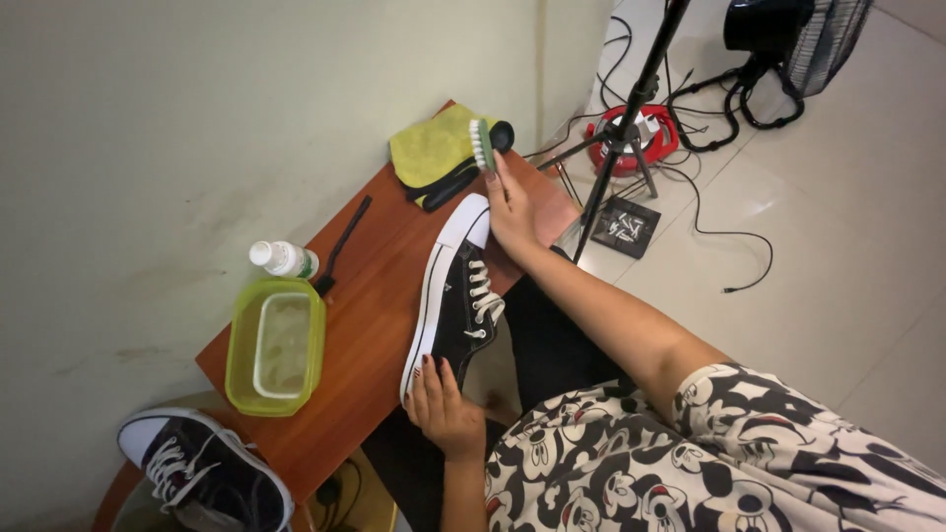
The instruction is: The person scrubs the sole and upper of a black sneaker using a green brush and a yellow cloth. They repeatedly dip the brush into a container of water and wipe the shoe, focusing on the white rubber parts and the black fabric.
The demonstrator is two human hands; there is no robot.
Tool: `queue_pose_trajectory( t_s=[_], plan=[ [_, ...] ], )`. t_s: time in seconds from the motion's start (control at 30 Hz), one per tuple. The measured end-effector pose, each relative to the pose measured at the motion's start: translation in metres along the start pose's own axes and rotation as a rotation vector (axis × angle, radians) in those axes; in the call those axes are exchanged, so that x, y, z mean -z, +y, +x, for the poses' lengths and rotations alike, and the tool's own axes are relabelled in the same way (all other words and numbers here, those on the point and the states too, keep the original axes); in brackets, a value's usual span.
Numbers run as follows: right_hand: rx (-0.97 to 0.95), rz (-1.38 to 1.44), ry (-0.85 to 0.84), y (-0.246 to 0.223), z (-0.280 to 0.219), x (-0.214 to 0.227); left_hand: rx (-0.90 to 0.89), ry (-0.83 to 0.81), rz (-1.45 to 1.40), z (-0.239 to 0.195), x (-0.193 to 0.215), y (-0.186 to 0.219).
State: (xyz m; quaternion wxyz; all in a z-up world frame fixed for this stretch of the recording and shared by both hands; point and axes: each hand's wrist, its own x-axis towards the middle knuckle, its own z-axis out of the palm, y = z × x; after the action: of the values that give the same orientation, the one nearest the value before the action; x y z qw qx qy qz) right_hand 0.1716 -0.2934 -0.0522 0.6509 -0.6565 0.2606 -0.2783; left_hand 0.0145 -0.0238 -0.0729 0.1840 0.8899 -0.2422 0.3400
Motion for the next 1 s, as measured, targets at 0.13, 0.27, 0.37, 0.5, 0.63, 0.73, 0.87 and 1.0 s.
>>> queue_pose_trajectory(
  t_s=[0.13,0.27,0.37,0.5,0.63,0.73,0.87,1.0],
  plan=[
    [0.074,-0.007,0.049,0.015,-0.001,0.002,-0.034,-0.060,-0.118,0.031,0.015,-0.013],
    [0.227,-0.074,0.128,0.033,0.003,-0.005,-0.149,0.032,-0.171,0.048,0.006,-0.020],
    [0.320,-0.076,0.164,0.040,0.002,0.003,-0.180,0.132,-0.167,0.047,0.006,-0.013],
    [0.319,-0.094,0.107,0.043,-0.013,0.018,-0.184,0.153,-0.142,0.043,0.005,-0.009],
    [0.351,-0.156,0.130,0.038,-0.003,0.034,-0.177,0.109,-0.140,0.033,0.001,-0.011],
    [0.392,-0.278,0.117,0.055,0.017,0.052,-0.191,0.109,-0.148,0.025,-0.004,-0.013],
    [0.381,-0.394,0.093,0.043,0.018,0.063,-0.201,0.111,-0.145,0.020,-0.008,-0.014],
    [0.401,-0.448,0.037,0.021,0.007,0.061,-0.231,0.118,-0.157,0.017,-0.012,-0.016]
  ],
)
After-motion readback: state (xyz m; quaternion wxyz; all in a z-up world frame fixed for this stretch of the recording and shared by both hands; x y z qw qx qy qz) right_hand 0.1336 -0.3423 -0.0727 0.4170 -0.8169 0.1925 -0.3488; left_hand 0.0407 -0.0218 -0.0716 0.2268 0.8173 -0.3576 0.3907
